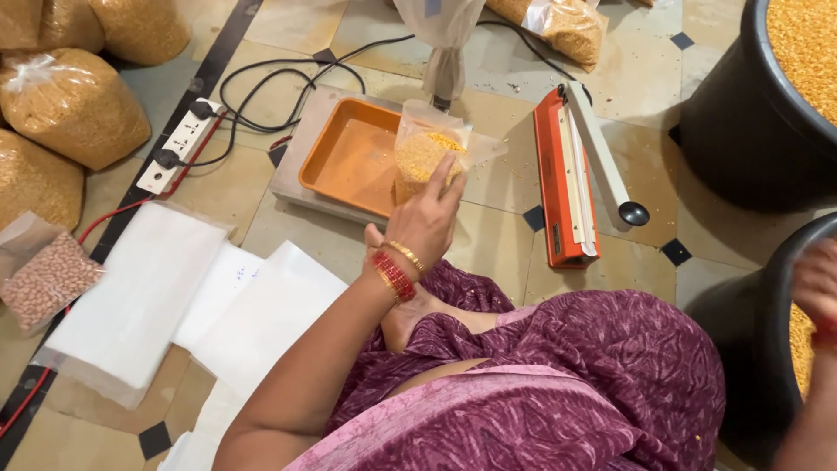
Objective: The person fills plastic bags with yellow pulses using a metal cup, weighs the bags on a digital scale, and seals them using a manual heat sealer.
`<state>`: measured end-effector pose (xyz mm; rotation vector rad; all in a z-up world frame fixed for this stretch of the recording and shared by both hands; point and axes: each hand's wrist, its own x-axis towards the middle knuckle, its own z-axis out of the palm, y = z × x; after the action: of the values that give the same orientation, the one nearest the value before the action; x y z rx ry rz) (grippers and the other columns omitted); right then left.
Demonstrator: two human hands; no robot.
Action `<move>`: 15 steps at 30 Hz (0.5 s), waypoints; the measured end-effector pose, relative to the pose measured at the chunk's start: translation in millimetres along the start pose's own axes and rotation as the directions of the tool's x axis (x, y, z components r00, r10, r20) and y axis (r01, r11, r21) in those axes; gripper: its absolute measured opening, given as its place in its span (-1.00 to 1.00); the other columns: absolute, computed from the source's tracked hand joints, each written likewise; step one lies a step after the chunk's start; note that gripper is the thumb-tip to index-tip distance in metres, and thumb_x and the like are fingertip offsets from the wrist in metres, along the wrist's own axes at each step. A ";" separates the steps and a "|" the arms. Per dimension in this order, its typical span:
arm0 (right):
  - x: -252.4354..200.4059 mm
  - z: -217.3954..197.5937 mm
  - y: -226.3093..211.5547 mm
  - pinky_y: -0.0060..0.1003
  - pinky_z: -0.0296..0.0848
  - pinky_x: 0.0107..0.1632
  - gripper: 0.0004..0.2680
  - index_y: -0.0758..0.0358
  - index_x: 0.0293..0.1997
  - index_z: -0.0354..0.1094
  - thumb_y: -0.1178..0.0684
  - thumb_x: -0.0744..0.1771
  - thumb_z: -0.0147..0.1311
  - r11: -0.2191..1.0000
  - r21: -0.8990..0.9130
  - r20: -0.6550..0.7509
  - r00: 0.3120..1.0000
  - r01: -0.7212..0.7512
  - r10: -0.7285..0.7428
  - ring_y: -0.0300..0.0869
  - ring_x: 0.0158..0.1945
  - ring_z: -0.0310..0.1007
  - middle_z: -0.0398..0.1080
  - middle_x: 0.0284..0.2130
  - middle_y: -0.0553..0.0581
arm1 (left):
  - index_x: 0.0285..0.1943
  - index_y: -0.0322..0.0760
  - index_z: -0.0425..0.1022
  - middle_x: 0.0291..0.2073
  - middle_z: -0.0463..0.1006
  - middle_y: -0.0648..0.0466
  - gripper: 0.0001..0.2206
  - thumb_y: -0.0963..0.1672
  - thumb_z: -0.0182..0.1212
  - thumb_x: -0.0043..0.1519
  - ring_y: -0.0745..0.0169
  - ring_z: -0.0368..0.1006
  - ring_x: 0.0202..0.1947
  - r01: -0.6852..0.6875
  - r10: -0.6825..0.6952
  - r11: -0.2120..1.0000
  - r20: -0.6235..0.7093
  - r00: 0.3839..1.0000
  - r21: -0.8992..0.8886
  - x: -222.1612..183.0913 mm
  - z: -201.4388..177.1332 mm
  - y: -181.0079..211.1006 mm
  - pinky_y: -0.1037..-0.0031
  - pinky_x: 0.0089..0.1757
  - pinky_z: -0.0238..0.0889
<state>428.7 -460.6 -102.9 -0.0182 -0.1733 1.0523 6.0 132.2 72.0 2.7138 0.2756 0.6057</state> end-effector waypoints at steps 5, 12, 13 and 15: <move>221.9 205.4 246.9 -0.55 0.10 -0.52 -0.74 0.14 -0.37 0.23 0.00 0.52 -0.05 0.885 -0.460 -0.295 0.952 -0.072 -0.075 -0.36 -0.45 0.16 0.20 -0.45 -0.04 | 0.22 -0.35 0.40 0.18 0.33 -0.12 -0.57 -0.25 0.14 0.11 0.04 0.56 -0.39 -0.050 0.036 0.960 0.055 0.998 0.276 44.3 45.8 -27.1 0.29 -0.44 0.49; 422.4 158.9 414.7 -0.45 0.26 -0.49 -0.86 0.12 -0.29 0.37 -0.05 0.38 0.08 0.424 -0.772 -0.462 0.876 -0.473 0.136 -0.30 -0.49 0.31 0.38 -0.45 0.00 | -0.18 -0.29 0.49 -0.26 0.50 -0.02 -0.90 -0.18 0.15 0.18 0.10 0.58 -0.34 -0.066 0.065 0.932 0.016 0.998 0.356 30.1 65.3 -29.2 0.36 -0.44 0.50; 442.0 135.6 433.3 -0.32 0.41 -0.29 -0.86 0.14 -0.18 0.45 -0.06 0.39 0.07 0.049 -0.890 -0.454 0.891 -0.453 -0.021 -0.22 -0.34 0.41 0.46 -0.34 0.06 | -0.18 -0.30 0.49 -0.27 0.50 -0.02 -0.90 -0.19 0.15 0.18 0.10 0.58 -0.37 -0.057 0.067 0.937 -0.015 0.998 0.344 25.2 65.1 -27.0 0.34 -0.46 0.49; 454.8 108.0 436.8 -0.23 0.43 -0.12 -0.83 0.17 -0.08 0.45 -0.07 0.40 0.02 -0.281 -0.902 -0.341 0.940 -0.328 -0.002 -0.15 -0.21 0.45 0.49 -0.23 0.11 | -0.17 -0.30 0.50 -0.27 0.50 -0.02 -0.89 -0.18 0.16 0.17 0.10 0.57 -0.39 -0.053 0.068 0.943 -0.034 0.997 0.330 26.5 62.9 -27.4 0.34 -0.47 0.49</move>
<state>255.5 142.6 21.6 -1.8563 -0.8760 0.8670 54.3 146.1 18.3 3.0415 0.3313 0.6938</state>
